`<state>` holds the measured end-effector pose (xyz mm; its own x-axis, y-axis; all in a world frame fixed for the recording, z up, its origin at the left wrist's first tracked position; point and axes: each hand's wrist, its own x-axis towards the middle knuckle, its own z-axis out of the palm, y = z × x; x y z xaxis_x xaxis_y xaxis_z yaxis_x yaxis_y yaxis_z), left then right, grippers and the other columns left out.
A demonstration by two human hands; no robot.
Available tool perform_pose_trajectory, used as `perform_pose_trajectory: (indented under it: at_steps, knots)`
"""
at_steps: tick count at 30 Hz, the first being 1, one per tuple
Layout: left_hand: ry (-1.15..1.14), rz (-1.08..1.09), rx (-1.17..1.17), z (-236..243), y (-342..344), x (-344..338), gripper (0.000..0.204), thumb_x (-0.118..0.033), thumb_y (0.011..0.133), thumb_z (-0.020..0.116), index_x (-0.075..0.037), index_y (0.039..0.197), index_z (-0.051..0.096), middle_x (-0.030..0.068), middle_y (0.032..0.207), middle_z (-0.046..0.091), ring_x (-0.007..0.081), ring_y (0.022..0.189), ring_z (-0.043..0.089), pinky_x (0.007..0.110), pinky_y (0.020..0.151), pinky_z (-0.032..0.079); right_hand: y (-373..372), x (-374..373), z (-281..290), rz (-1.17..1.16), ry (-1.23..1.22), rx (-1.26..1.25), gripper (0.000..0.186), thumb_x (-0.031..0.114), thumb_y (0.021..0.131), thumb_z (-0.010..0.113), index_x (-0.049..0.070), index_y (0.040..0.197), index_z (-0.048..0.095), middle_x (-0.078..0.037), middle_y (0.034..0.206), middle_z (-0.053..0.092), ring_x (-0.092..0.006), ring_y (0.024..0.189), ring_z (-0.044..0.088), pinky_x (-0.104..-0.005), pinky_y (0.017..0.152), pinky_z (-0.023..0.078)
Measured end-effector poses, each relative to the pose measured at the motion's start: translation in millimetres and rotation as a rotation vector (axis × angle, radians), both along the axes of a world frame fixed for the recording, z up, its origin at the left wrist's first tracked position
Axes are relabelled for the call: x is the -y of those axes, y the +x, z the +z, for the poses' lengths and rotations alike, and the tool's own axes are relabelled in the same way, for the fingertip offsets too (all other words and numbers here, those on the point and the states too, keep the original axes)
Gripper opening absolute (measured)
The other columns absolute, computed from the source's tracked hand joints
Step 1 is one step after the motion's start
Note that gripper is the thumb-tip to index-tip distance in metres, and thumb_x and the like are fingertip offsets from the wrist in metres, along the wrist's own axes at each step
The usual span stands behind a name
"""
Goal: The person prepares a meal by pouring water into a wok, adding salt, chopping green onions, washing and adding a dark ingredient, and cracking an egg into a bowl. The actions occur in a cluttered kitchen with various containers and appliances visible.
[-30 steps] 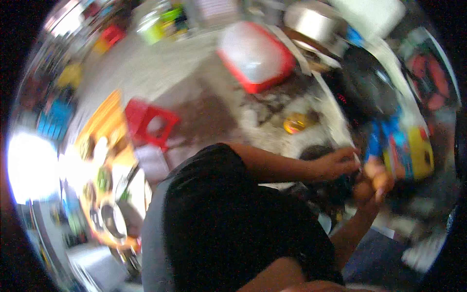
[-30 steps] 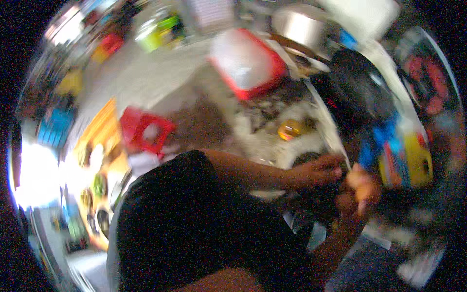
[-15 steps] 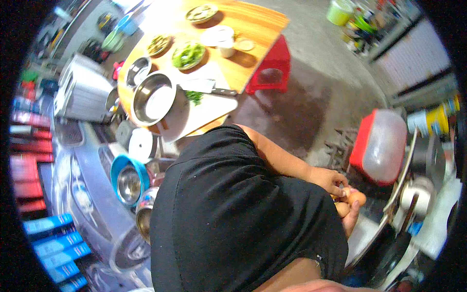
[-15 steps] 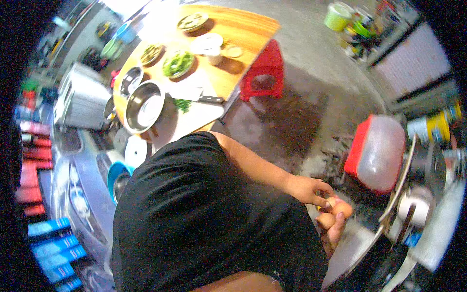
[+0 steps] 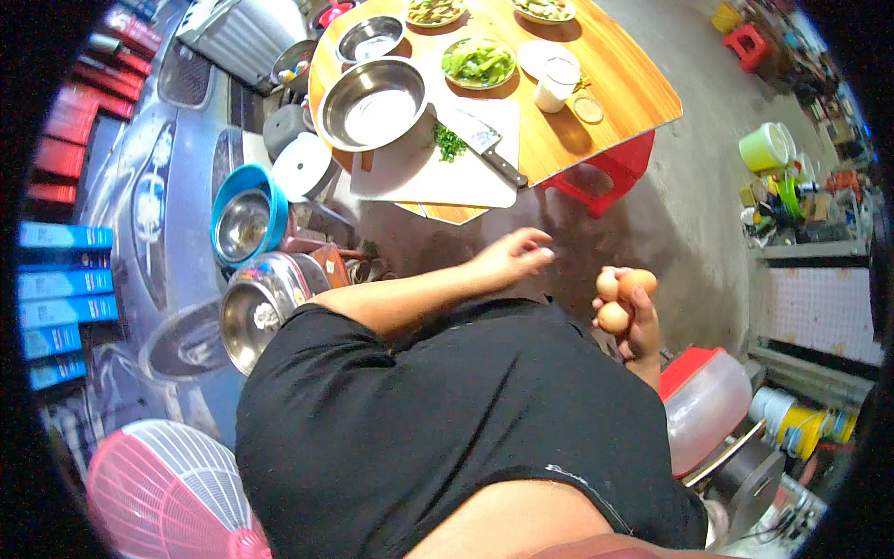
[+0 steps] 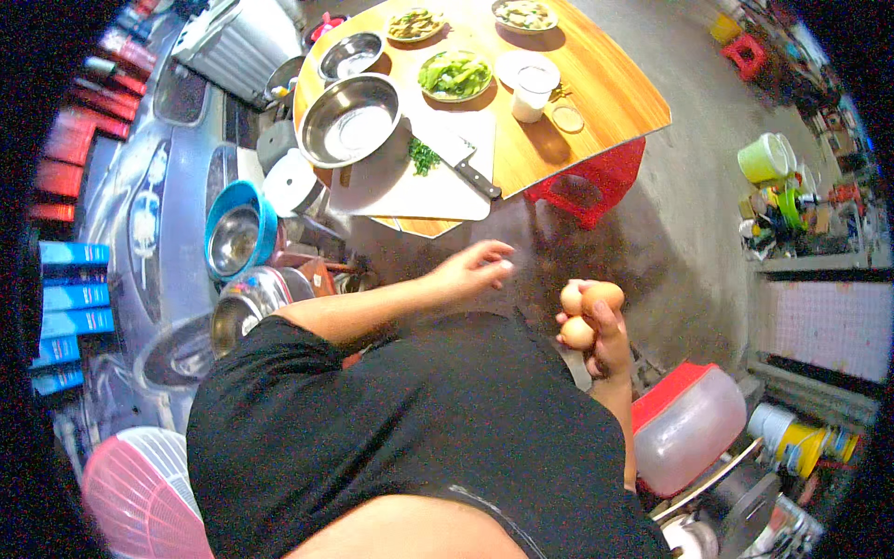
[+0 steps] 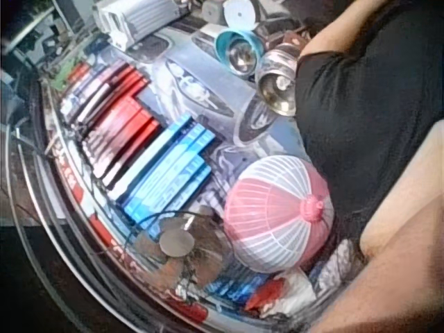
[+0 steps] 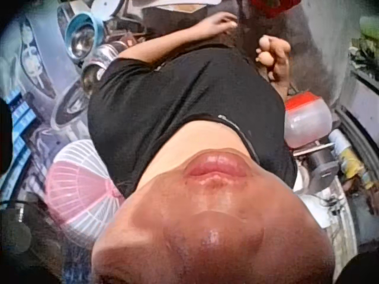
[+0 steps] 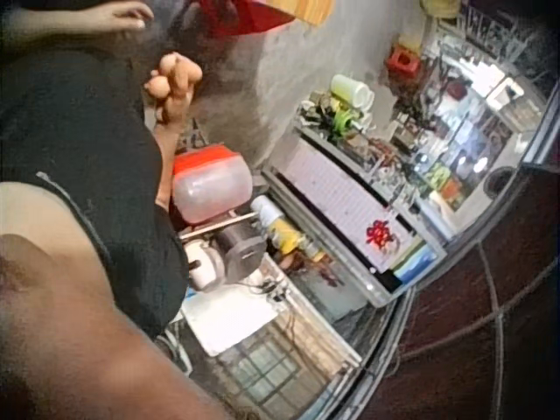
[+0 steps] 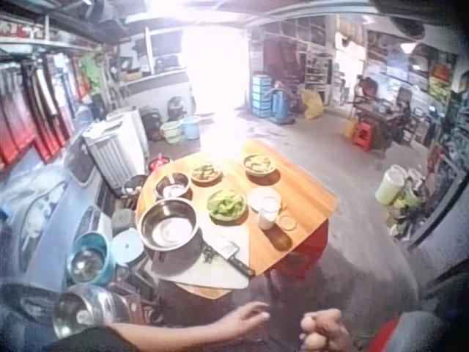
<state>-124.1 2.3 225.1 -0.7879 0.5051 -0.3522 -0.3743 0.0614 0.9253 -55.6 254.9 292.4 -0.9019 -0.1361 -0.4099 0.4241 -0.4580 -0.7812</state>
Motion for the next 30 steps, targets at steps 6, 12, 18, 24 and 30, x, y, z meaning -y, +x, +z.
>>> perform_pose_trajectory:
  at_steps: [6, 12, 18, 24, 30]
  knots:
    - [-0.251, 0.754, 0.062, -35.9, -37.5, 115.0, 0.043, -0.031, 0.093, 0.057, -0.009, 0.128, 0.048, 0.0067, 0.105, 0.057, 0.015, 0.077, 0.063, 0.027, 0.057, 0.046, -71.9, -4.8, -11.5, 0.19, -0.04, -0.014, 0.049, 0.047, 0.09, 0.056, 0.009, 0.12, 0.052, -0.011, 0.115, 0.058, -0.0226, 0.081, 0.064, -0.0352, 0.059, 0.057]
    - [-0.133, 1.289, 0.222, -52.6, -92.3, 225.7, 0.045, -0.04, 0.088, 0.062, -0.012, 0.118, 0.044, 0.0043, 0.095, 0.052, 0.0139, 0.062, 0.059, 0.024, 0.041, 0.036, -113.4, 28.2, -13.1, 0.183, -0.048, 0.024, 0.05, 0.049, 0.09, 0.054, 0.008, 0.119, 0.053, -0.011, 0.106, 0.061, -0.0228, 0.078, 0.065, -0.036, 0.058, 0.057]
    - [-0.261, 1.311, 0.18, -78.7, -149.7, 284.2, 0.055, -0.038, 0.085, 0.065, -0.01, 0.126, 0.04, 0.0066, 0.094, 0.058, 0.0149, 0.06, 0.058, 0.023, 0.041, 0.037, -167.4, 97.7, -14.0, 0.196, -0.021, 0.054, 0.048, 0.046, 0.091, 0.054, 0.008, 0.121, 0.051, -0.012, 0.1, 0.062, -0.0234, 0.076, 0.066, -0.0371, 0.057, 0.058]
    - [-0.369, 0.952, 0.097, -82.1, -158.6, 317.2, 0.051, -0.024, 0.086, 0.062, -0.006, 0.127, 0.038, 0.0119, 0.097, 0.061, 0.0195, 0.074, 0.06, 0.031, 0.047, 0.043, -233.8, 213.7, -13.9, 0.205, -0.081, 0.081, 0.052, 0.047, 0.091, 0.054, 0.007, 0.123, 0.049, -0.012, 0.098, 0.061, -0.0242, 0.076, 0.066, -0.0368, 0.055, 0.058]
    - [-0.681, 0.965, -0.184, -71.6, -144.8, 330.3, 0.068, -0.028, 0.085, 0.067, 0.004, 0.134, 0.032, 0.0199, 0.108, 0.056, 0.0193, 0.082, 0.06, 0.036, 0.075, 0.051, -279.7, 288.7, -2.5, 0.421, 0.012, 0.089, 0.049, 0.044, 0.091, 0.056, 0.007, 0.122, 0.05, -0.01, 0.099, 0.059, -0.021, 0.075, 0.065, -0.0355, 0.057, 0.055]
